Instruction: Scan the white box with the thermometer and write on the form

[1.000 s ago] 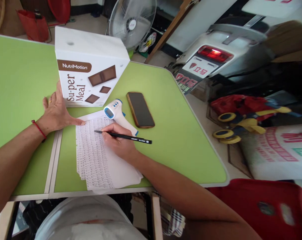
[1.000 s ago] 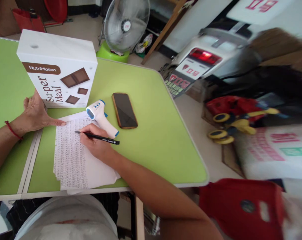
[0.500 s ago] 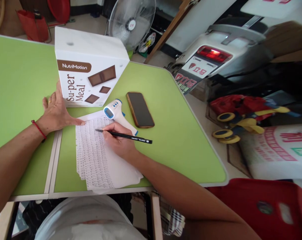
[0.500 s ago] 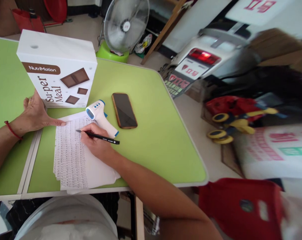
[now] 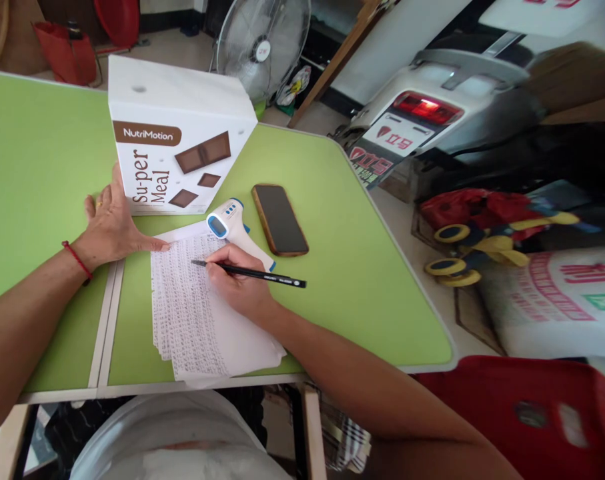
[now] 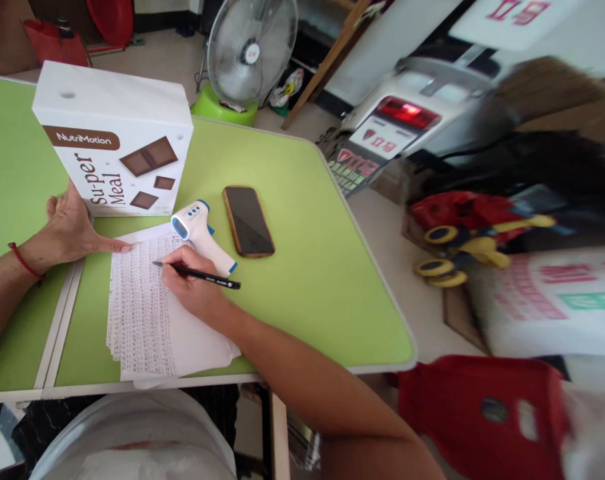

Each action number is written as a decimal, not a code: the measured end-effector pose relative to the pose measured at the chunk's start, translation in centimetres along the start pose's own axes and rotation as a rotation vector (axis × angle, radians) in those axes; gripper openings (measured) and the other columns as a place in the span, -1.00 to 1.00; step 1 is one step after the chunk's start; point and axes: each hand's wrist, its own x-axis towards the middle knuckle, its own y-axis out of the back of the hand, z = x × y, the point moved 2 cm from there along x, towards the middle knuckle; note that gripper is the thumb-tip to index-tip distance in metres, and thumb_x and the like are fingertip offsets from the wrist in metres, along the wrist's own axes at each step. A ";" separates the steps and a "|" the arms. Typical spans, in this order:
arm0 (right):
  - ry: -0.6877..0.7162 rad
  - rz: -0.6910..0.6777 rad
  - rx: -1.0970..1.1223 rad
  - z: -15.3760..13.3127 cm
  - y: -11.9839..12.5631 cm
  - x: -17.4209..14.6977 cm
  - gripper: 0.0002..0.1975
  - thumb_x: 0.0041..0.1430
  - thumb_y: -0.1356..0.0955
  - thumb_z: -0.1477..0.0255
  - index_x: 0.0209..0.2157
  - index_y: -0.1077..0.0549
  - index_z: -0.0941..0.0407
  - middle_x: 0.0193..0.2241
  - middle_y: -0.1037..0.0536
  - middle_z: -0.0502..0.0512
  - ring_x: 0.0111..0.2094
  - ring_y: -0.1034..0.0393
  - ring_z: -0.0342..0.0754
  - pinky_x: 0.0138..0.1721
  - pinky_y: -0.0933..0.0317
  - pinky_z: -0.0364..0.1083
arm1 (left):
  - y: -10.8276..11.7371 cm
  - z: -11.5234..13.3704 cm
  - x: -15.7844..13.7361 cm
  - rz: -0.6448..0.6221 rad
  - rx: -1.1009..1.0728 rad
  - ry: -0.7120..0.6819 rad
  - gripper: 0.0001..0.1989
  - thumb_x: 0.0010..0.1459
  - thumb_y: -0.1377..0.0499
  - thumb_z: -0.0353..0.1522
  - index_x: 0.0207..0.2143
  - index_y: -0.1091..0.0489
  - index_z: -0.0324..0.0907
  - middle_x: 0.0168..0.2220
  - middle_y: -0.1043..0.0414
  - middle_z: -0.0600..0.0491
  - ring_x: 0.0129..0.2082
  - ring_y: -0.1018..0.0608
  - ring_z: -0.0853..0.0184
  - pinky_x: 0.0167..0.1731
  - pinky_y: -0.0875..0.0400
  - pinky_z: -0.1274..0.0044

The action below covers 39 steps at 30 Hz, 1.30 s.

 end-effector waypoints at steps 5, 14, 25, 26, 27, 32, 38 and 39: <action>0.010 0.049 0.005 0.1 -0.1 0.0 -0.94 0.12 -0.32 0.42 -0.43 -0.38 0.05 -0.59 -0.39 -0.11 -0.57 -0.19 -0.19 -0.53 -0.17 -0.15 | 0.0 -0.1 0.0 0.002 0.005 0.002 0.45 -0.43 -0.57 -0.04 0.34 0.18 -0.36 0.34 -0.07 -0.44 0.34 -0.19 -0.19 0.35 0.11 0.06; -0.023 0.016 -0.016 0.1 -0.1 0.0 -0.93 0.10 -0.32 0.40 -0.44 -0.38 0.06 -0.60 -0.36 -0.12 -0.58 -0.17 -0.20 -0.52 -0.16 -0.14 | -0.2 -0.3 0.1 -0.001 0.004 -0.012 0.45 -0.43 -0.58 -0.03 0.36 0.17 -0.31 0.37 -0.04 -0.41 0.36 -0.17 -0.17 0.36 0.14 0.08; 0.009 0.002 -0.014 0.2 0.0 -0.1 -0.93 0.13 -0.33 0.45 -0.43 -0.36 0.05 -0.58 -0.39 -0.11 -0.56 -0.22 -0.18 -0.50 -0.18 -0.13 | -0.2 -0.4 0.2 0.012 -0.026 -0.027 0.51 -0.48 -0.55 0.03 0.39 0.22 -0.26 0.36 -0.04 -0.43 0.36 -0.16 -0.23 0.34 0.13 0.02; 0.013 0.007 -0.010 0.2 0.1 -0.1 -0.93 0.13 -0.33 0.46 -0.44 -0.36 0.05 -0.58 -0.39 -0.11 -0.56 -0.23 -0.18 -0.50 -0.18 -0.13 | -0.2 -0.4 0.2 0.010 -0.027 -0.028 0.51 -0.47 -0.54 0.03 0.40 0.23 -0.25 0.37 -0.03 -0.43 0.37 -0.15 -0.23 0.34 0.14 0.01; 0.018 0.017 -0.006 0.2 0.1 -0.1 -0.93 0.12 -0.33 0.47 -0.43 -0.36 0.06 -0.58 -0.39 -0.11 -0.57 -0.23 -0.18 -0.51 -0.17 -0.13 | -0.1 -0.4 0.2 0.006 -0.024 -0.025 0.51 -0.46 -0.54 0.03 0.40 0.24 -0.25 0.37 -0.03 -0.43 0.37 -0.15 -0.23 0.35 0.13 0.02; 0.021 0.021 0.031 0.1 0.1 -0.1 -0.96 0.12 -0.33 0.45 -0.41 -0.38 0.06 -0.58 -0.42 -0.10 -0.58 -0.24 -0.19 -0.54 -0.16 -0.15 | -0.1 -0.3 0.1 -0.003 -0.003 -0.007 0.47 -0.45 -0.56 0.00 0.38 0.17 -0.29 0.36 -0.05 -0.43 0.36 -0.17 -0.21 0.35 0.12 0.07; 0.030 0.020 0.012 -0.2 0.0 -0.1 -0.97 0.13 -0.33 0.42 -0.39 -0.39 0.05 -0.56 -0.44 -0.09 -0.57 -0.24 -0.19 -0.53 -0.17 -0.15 | 0.0 -0.2 0.0 0.002 0.007 0.002 0.43 -0.42 -0.57 -0.06 0.37 0.13 -0.34 0.35 -0.07 -0.44 0.36 -0.18 -0.15 0.36 0.12 0.10; 0.035 0.024 0.005 -0.3 0.0 -0.1 -0.97 0.13 -0.33 0.42 -0.39 -0.39 0.05 -0.56 -0.44 -0.09 -0.57 -0.24 -0.19 -0.53 -0.17 -0.15 | 0.0 -0.2 0.0 -0.004 0.008 0.005 0.43 -0.43 -0.57 -0.06 0.37 0.12 -0.32 0.35 -0.07 -0.43 0.36 -0.18 -0.15 0.36 0.11 0.10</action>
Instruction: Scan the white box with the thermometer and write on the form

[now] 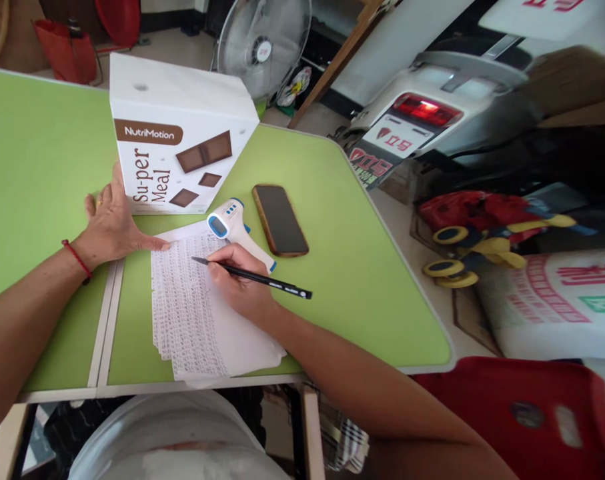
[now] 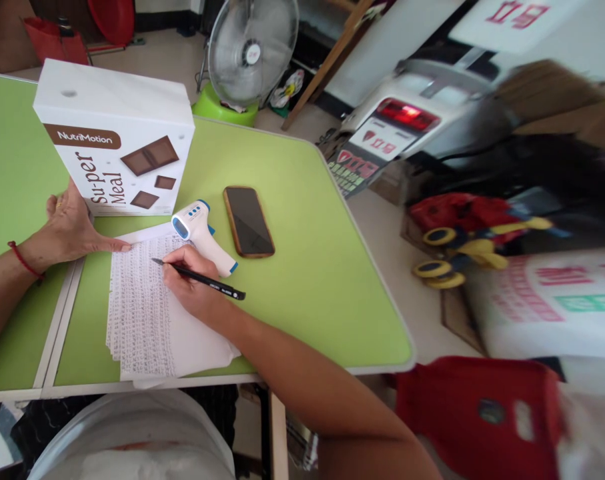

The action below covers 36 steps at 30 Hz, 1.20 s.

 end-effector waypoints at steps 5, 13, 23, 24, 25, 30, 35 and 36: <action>-0.002 -0.005 0.000 -0.1 -0.1 -0.2 -0.96 0.11 -0.32 0.42 -0.41 -0.40 0.05 -0.58 -0.44 -0.10 -0.57 -0.24 -0.20 -0.54 -0.16 -0.16 | 0.0 -0.1 0.0 0.012 -0.001 -0.004 0.45 -0.46 -0.57 -0.03 0.37 0.12 -0.33 0.36 -0.07 -0.43 0.35 -0.19 -0.17 0.36 0.11 0.11; -0.051 -0.042 -0.001 0.0 0.0 -0.2 -0.95 0.10 -0.32 0.40 -0.41 -0.41 0.06 -0.57 -0.44 -0.09 -0.57 -0.24 -0.19 -0.52 -0.17 -0.15 | 0.0 0.0 0.1 0.002 -0.027 0.005 0.48 -0.50 -0.55 0.02 0.36 0.14 -0.31 0.34 -0.07 -0.43 0.33 -0.19 -0.22 0.35 0.11 0.05; -0.041 -0.080 -0.026 0.5 -0.2 -0.2 -0.96 0.11 -0.33 0.41 -0.41 -0.41 0.06 -0.56 -0.45 -0.09 -0.57 -0.23 -0.20 -0.51 -0.19 -0.14 | 0.1 0.1 -0.1 0.003 0.010 0.008 0.43 -0.46 -0.58 -0.02 0.34 0.11 -0.32 0.33 -0.10 -0.44 0.33 -0.22 -0.16 0.34 0.06 0.08; -0.041 -0.082 -0.032 0.6 -0.2 -0.2 -0.96 0.11 -0.34 0.41 -0.41 -0.41 0.06 -0.56 -0.45 -0.09 -0.56 -0.23 -0.19 -0.50 -0.19 -0.14 | 0.1 0.1 -0.1 0.004 0.005 0.006 0.42 -0.46 -0.57 -0.01 0.34 0.10 -0.31 0.33 -0.10 -0.43 0.33 -0.22 -0.16 0.34 0.05 0.08; -0.039 -0.084 -0.038 0.6 -0.2 -0.2 -0.96 0.11 -0.34 0.41 -0.41 -0.41 0.06 -0.56 -0.45 -0.09 -0.56 -0.23 -0.19 -0.50 -0.19 -0.14 | 0.1 0.2 -0.1 0.007 -0.001 0.004 0.42 -0.47 -0.57 0.00 0.33 0.10 -0.28 0.33 -0.10 -0.43 0.33 -0.22 -0.17 0.33 0.04 0.07; -0.035 -0.084 -0.041 0.4 -0.2 -0.2 -0.96 0.10 -0.33 0.42 -0.43 -0.40 0.06 -0.58 -0.45 -0.10 -0.57 -0.22 -0.20 -0.51 -0.18 -0.15 | 0.1 0.2 -0.1 0.012 -0.018 0.011 0.47 -0.49 -0.57 -0.01 0.36 0.14 -0.27 0.34 -0.08 -0.42 0.34 -0.20 -0.19 0.35 0.09 0.05; -0.042 -0.096 -0.009 0.2 -0.1 -0.1 -0.95 0.09 -0.33 0.42 -0.43 -0.41 0.06 -0.58 -0.46 -0.09 -0.57 -0.24 -0.20 -0.53 -0.17 -0.16 | 0.1 0.2 -0.1 -0.002 -0.009 0.003 0.46 -0.44 -0.56 -0.01 0.38 0.15 -0.30 0.35 -0.06 -0.42 0.36 -0.18 -0.16 0.36 0.11 0.10; -0.040 -0.088 -0.008 0.2 -0.1 -0.1 -0.95 0.10 -0.33 0.42 -0.43 -0.41 0.06 -0.57 -0.46 -0.08 -0.57 -0.25 -0.20 -0.52 -0.17 -0.15 | 0.1 0.2 -0.1 -0.004 -0.006 0.003 0.45 -0.43 -0.56 -0.02 0.38 0.15 -0.31 0.35 -0.07 -0.42 0.36 -0.19 -0.16 0.36 0.10 0.11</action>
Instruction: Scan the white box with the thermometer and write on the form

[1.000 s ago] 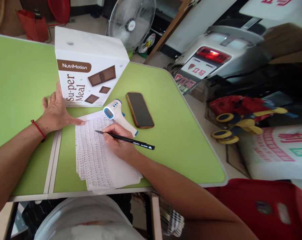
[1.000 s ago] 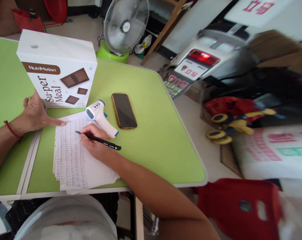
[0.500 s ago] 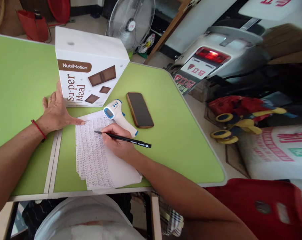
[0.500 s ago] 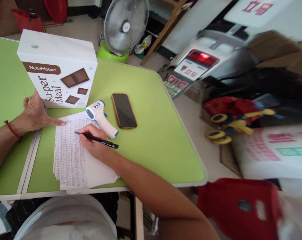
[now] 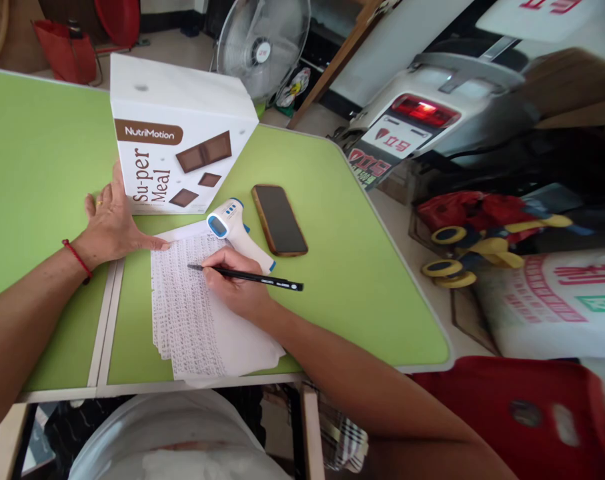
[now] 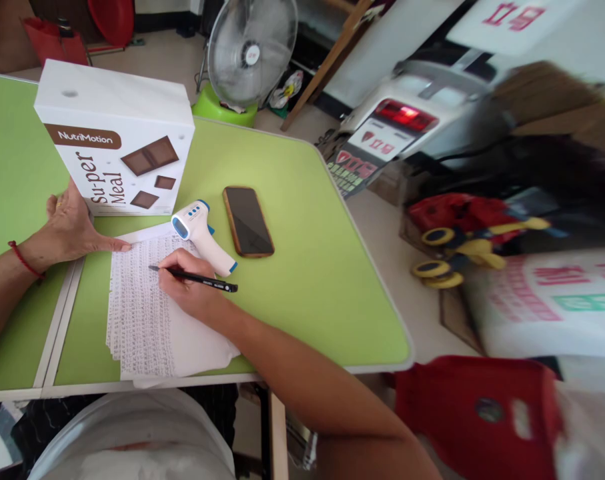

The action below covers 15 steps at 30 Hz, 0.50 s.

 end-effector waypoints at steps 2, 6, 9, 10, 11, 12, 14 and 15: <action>-0.001 0.020 -0.009 0.0 0.0 0.0 -0.95 0.10 -0.33 0.42 -0.43 -0.42 0.07 -0.56 -0.46 -0.08 -0.56 -0.24 -0.19 -0.51 -0.19 -0.14 | 0.0 0.0 0.0 -0.002 0.008 0.008 0.45 -0.43 -0.57 -0.04 0.38 0.15 -0.32 0.35 -0.08 -0.42 0.35 -0.20 -0.16 0.36 0.10 0.12; -0.011 0.005 -0.023 0.2 0.0 0.0 -0.95 0.09 -0.33 0.41 -0.43 -0.41 0.06 -0.58 -0.45 -0.09 -0.57 -0.22 -0.19 -0.52 -0.18 -0.14 | 0.0 0.1 0.0 -0.012 0.014 0.017 0.44 -0.42 -0.57 -0.05 0.38 0.15 -0.30 0.35 -0.07 -0.43 0.35 -0.19 -0.17 0.36 0.10 0.12; -0.018 0.000 -0.023 0.2 0.0 0.0 -0.96 0.08 -0.32 0.41 -0.43 -0.40 0.06 -0.58 -0.44 -0.08 -0.57 -0.22 -0.19 -0.53 -0.17 -0.14 | 0.0 0.0 0.0 -0.009 0.011 0.014 0.43 -0.43 -0.58 -0.05 0.37 0.14 -0.32 0.35 -0.07 -0.43 0.35 -0.19 -0.16 0.36 0.10 0.12; -0.018 0.008 -0.023 0.2 0.0 0.0 -0.96 0.09 -0.32 0.41 -0.43 -0.39 0.06 -0.57 -0.43 -0.09 -0.57 -0.23 -0.19 -0.53 -0.18 -0.14 | 0.0 0.0 0.0 -0.007 0.009 0.013 0.44 -0.43 -0.58 -0.05 0.36 0.14 -0.33 0.34 -0.07 -0.43 0.35 -0.19 -0.16 0.36 0.11 0.12; -0.015 0.015 -0.022 0.2 0.0 0.0 -0.96 0.09 -0.32 0.41 -0.42 -0.39 0.06 -0.57 -0.44 -0.09 -0.56 -0.23 -0.19 -0.52 -0.18 -0.14 | 0.0 -0.1 0.1 -0.003 0.005 0.009 0.44 -0.43 -0.57 -0.03 0.36 0.14 -0.33 0.34 -0.07 -0.43 0.35 -0.19 -0.17 0.36 0.11 0.11; -0.008 0.021 -0.021 0.2 0.0 0.0 -0.96 0.10 -0.32 0.42 -0.42 -0.39 0.06 -0.57 -0.44 -0.09 -0.56 -0.23 -0.19 -0.51 -0.18 -0.14 | -0.1 -0.2 0.1 0.001 -0.002 0.002 0.45 -0.43 -0.57 -0.02 0.36 0.15 -0.33 0.34 -0.07 -0.43 0.35 -0.18 -0.19 0.36 0.11 0.10; 0.005 0.027 -0.020 0.1 0.1 0.0 -0.95 0.10 -0.32 0.41 -0.42 -0.40 0.06 -0.57 -0.45 -0.09 -0.56 -0.24 -0.19 -0.51 -0.18 -0.15 | -0.1 -0.3 0.2 0.005 -0.028 -0.010 0.47 -0.46 -0.56 0.01 0.37 0.16 -0.30 0.34 -0.07 -0.41 0.34 -0.18 -0.26 0.35 0.11 0.07; 0.007 0.027 -0.022 0.1 0.1 0.0 -0.95 0.10 -0.32 0.41 -0.42 -0.40 0.06 -0.57 -0.45 -0.09 -0.56 -0.23 -0.19 -0.51 -0.17 -0.15 | -0.2 -0.3 0.2 0.003 -0.042 -0.011 0.49 -0.49 -0.57 0.02 0.37 0.15 -0.28 0.33 -0.08 -0.39 0.34 -0.18 -0.30 0.35 0.10 0.06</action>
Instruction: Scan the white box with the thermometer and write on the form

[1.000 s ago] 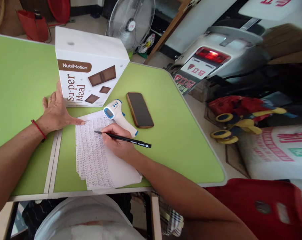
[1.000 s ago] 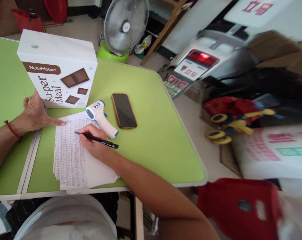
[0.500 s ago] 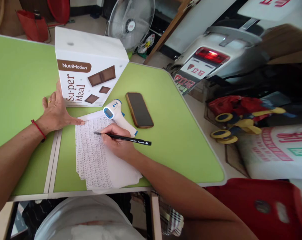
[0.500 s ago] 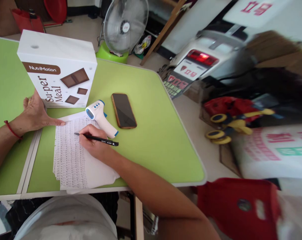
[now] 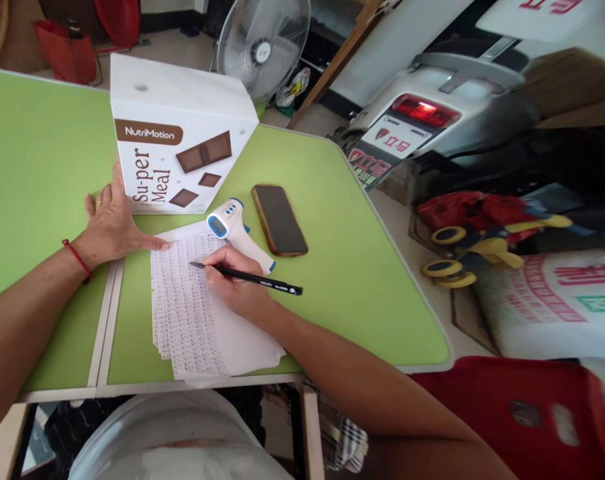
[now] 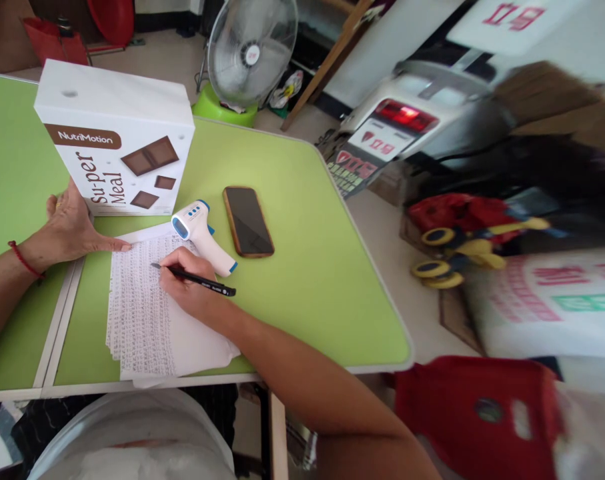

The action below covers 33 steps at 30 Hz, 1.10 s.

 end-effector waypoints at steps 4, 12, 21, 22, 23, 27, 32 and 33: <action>-0.007 -0.005 -0.016 0.1 0.0 -0.1 -0.95 0.10 -0.32 0.41 -0.43 -0.39 0.06 -0.58 -0.44 -0.10 -0.56 -0.22 -0.19 -0.51 -0.16 -0.15 | 0.0 -0.1 0.0 -0.005 -0.018 0.015 0.49 -0.52 -0.58 0.00 0.36 0.12 -0.33 0.33 -0.07 -0.42 0.34 -0.17 -0.31 0.37 0.14 0.08; -0.012 0.003 0.002 0.1 0.0 -0.2 -0.95 0.09 -0.32 0.42 -0.45 -0.38 0.06 -0.59 -0.42 -0.10 -0.58 -0.22 -0.20 -0.54 -0.12 -0.16 | -0.2 -0.3 0.2 0.036 -0.049 -0.049 0.51 -0.53 -0.57 0.02 0.37 0.12 -0.27 0.36 -0.04 -0.45 0.36 -0.14 -0.27 0.33 0.15 -0.05; 0.001 0.037 -0.005 0.0 0.0 -0.1 -0.94 0.10 -0.32 0.43 -0.45 -0.39 0.06 -0.59 -0.41 -0.11 -0.58 -0.21 -0.20 -0.51 -0.17 -0.15 | -0.2 -0.2 0.3 0.018 -0.061 -0.008 0.53 -0.57 -0.61 -0.02 0.37 0.10 -0.32 0.34 -0.06 -0.44 0.34 -0.16 -0.32 0.35 0.16 0.02; 0.000 0.038 -0.007 0.0 0.1 -0.1 -0.94 0.10 -0.32 0.43 -0.45 -0.39 0.06 -0.59 -0.41 -0.11 -0.57 -0.22 -0.20 -0.51 -0.17 -0.15 | -0.2 -0.3 0.3 0.020 -0.068 -0.008 0.54 -0.58 -0.60 -0.01 0.38 0.11 -0.31 0.35 -0.06 -0.43 0.35 -0.15 -0.33 0.35 0.17 0.01; 0.000 0.043 -0.006 0.0 0.1 -0.1 -0.94 0.10 -0.32 0.43 -0.45 -0.38 0.06 -0.59 -0.41 -0.11 -0.57 -0.23 -0.20 -0.51 -0.17 -0.15 | -0.3 -0.4 0.4 0.025 -0.076 -0.010 0.55 -0.59 -0.60 0.00 0.38 0.12 -0.29 0.35 -0.05 -0.41 0.36 -0.14 -0.34 0.36 0.18 0.00; -0.003 0.067 -0.014 0.0 0.2 -0.1 -0.92 0.11 -0.31 0.43 -0.46 -0.37 0.06 -0.59 -0.41 -0.11 -0.56 -0.23 -0.19 -0.51 -0.17 -0.15 | -0.5 -0.9 0.6 0.044 -0.114 -0.039 0.56 -0.62 -0.58 0.04 0.39 0.12 -0.19 0.35 -0.05 -0.35 0.37 -0.12 -0.35 0.35 0.20 -0.06; -0.003 0.044 -0.020 0.0 0.2 -0.1 -0.94 0.09 -0.32 0.44 -0.46 -0.38 0.06 -0.60 -0.41 -0.11 -0.59 -0.21 -0.20 -0.54 -0.14 -0.17 | -0.7 -1.4 0.7 0.049 -0.136 -0.054 0.53 -0.64 -0.55 0.09 0.38 0.08 -0.08 0.35 -0.09 -0.28 0.36 -0.13 -0.37 0.35 0.20 -0.11; 0.006 0.041 -0.018 0.0 0.2 -0.1 -0.94 0.08 -0.32 0.44 -0.46 -0.37 0.06 -0.61 -0.41 -0.11 -0.60 -0.21 -0.21 -0.56 -0.13 -0.17 | -0.7 -1.3 0.7 0.047 -0.128 -0.055 0.53 -0.63 -0.55 0.10 0.38 0.10 -0.08 0.36 -0.08 -0.28 0.36 -0.13 -0.36 0.35 0.20 -0.11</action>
